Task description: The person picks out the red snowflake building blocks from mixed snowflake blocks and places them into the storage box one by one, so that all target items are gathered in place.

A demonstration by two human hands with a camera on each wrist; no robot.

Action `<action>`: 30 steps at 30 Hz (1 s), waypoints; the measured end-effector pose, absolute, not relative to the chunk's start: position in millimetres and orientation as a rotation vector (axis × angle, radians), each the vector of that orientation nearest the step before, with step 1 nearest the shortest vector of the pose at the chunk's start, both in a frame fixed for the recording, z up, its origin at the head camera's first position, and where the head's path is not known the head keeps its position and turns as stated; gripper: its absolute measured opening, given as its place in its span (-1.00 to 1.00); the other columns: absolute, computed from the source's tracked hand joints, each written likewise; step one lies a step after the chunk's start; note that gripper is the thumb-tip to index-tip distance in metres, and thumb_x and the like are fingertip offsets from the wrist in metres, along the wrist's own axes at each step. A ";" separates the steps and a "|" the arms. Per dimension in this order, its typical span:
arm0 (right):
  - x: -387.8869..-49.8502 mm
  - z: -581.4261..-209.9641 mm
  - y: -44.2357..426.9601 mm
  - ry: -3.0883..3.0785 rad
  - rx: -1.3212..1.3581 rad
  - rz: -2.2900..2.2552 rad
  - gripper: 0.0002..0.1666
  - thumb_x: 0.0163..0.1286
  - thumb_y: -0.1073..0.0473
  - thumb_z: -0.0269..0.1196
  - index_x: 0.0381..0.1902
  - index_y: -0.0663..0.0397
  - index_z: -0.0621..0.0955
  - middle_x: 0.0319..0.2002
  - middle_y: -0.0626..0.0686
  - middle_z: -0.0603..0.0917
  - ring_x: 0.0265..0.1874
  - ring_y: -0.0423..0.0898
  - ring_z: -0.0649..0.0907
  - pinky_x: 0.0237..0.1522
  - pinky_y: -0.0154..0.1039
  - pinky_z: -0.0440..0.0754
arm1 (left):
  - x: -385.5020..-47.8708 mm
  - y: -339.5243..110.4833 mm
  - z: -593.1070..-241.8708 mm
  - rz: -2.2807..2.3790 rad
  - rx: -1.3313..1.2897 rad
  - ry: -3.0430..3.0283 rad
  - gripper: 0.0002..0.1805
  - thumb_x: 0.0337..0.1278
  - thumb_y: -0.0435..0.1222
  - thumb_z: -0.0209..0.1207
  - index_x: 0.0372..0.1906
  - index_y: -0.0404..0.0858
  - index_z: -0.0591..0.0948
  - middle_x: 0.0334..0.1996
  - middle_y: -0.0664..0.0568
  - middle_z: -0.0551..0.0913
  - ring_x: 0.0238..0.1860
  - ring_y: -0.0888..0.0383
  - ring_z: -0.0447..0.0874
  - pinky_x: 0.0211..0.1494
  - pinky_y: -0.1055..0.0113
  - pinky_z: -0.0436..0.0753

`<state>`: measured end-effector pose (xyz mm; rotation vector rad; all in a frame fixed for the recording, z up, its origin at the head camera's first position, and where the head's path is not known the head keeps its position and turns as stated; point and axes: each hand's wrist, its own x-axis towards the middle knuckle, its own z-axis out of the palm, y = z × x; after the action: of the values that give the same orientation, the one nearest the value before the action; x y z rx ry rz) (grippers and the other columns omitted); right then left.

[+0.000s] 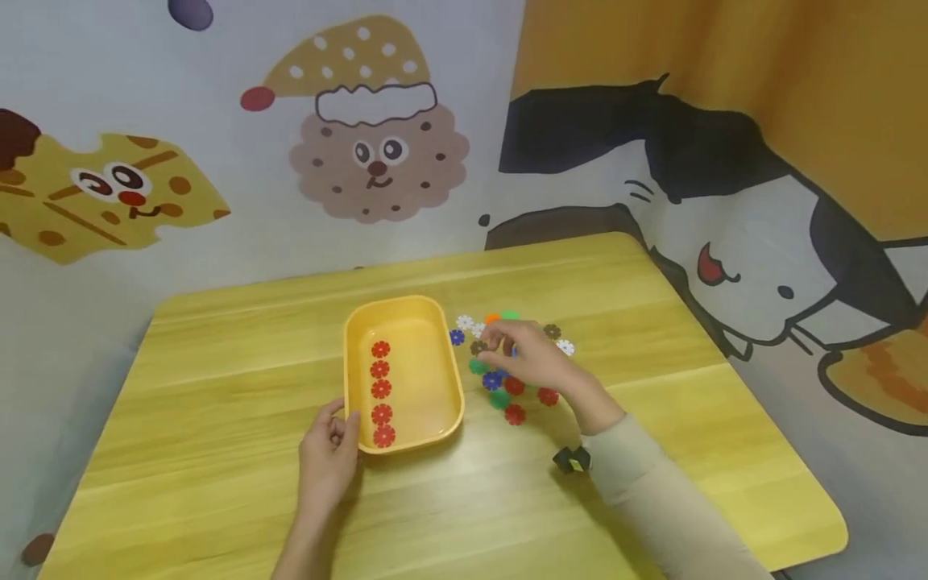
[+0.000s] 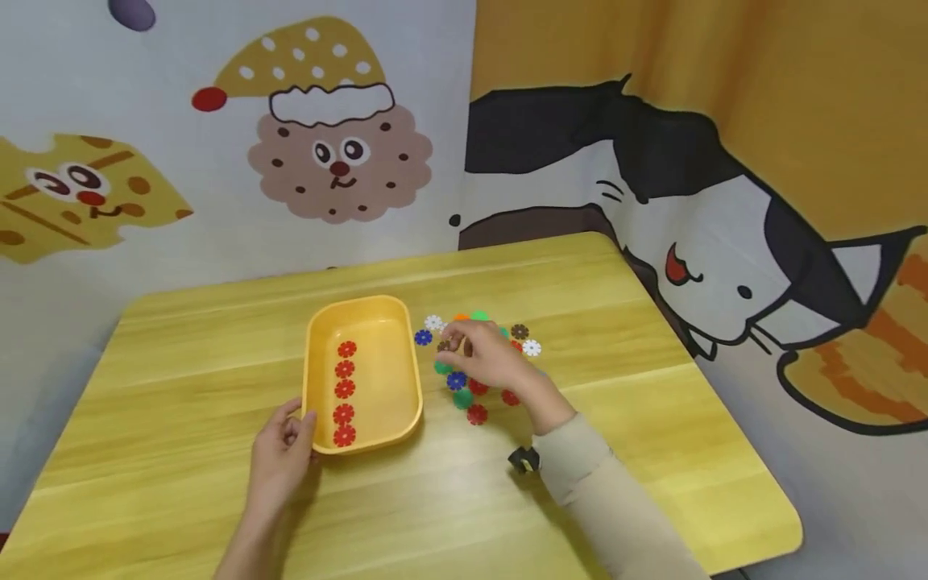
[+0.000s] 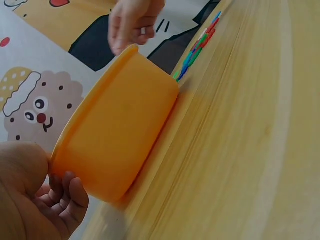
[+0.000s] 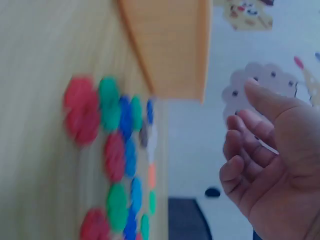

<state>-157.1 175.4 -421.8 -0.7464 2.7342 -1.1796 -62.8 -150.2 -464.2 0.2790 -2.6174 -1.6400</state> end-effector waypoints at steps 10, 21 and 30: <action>-145.2 -451.4 217.8 2.694 -0.609 -1.089 -0.60 0.38 0.16 0.39 0.07 0.26 0.63 -0.24 0.02 0.67 -0.39 -0.12 0.60 -0.32 -0.25 0.64 | -59.8 -144.0 -467.5 -1.707 0.309 -2.620 -0.57 0.51 -0.26 0.09 0.33 -0.36 0.45 -0.47 -0.11 0.55 -0.59 0.14 0.51 -0.59 0.40 0.53; -151.5 -455.3 236.6 2.714 -0.591 -0.957 -0.67 0.22 0.21 0.49 -0.10 0.19 0.67 -0.34 -0.03 0.63 -0.38 -0.15 0.56 -0.28 -0.26 0.63 | -59.8 -145.5 -466.9 -1.699 0.299 -2.585 -0.57 0.50 -0.30 0.10 0.34 -0.38 0.45 -0.51 -0.06 0.52 -0.61 0.15 0.48 -0.62 0.41 0.50; -152.3 -458.7 221.2 2.630 -0.716 -0.900 -0.74 0.26 0.16 0.47 -0.15 0.13 0.70 -0.23 -0.06 0.70 -0.21 -0.11 0.65 -0.06 -0.13 0.66 | -62.9 -148.2 -465.8 -1.696 0.289 -2.563 -0.57 0.50 -0.30 0.09 0.34 -0.37 0.45 -0.51 -0.07 0.52 -0.61 0.14 0.48 -0.62 0.40 0.50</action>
<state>-152.3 221.2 -458.7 -0.7161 2.6297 -0.8996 -62.9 -148.2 -465.8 0.2885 -2.5630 -1.6958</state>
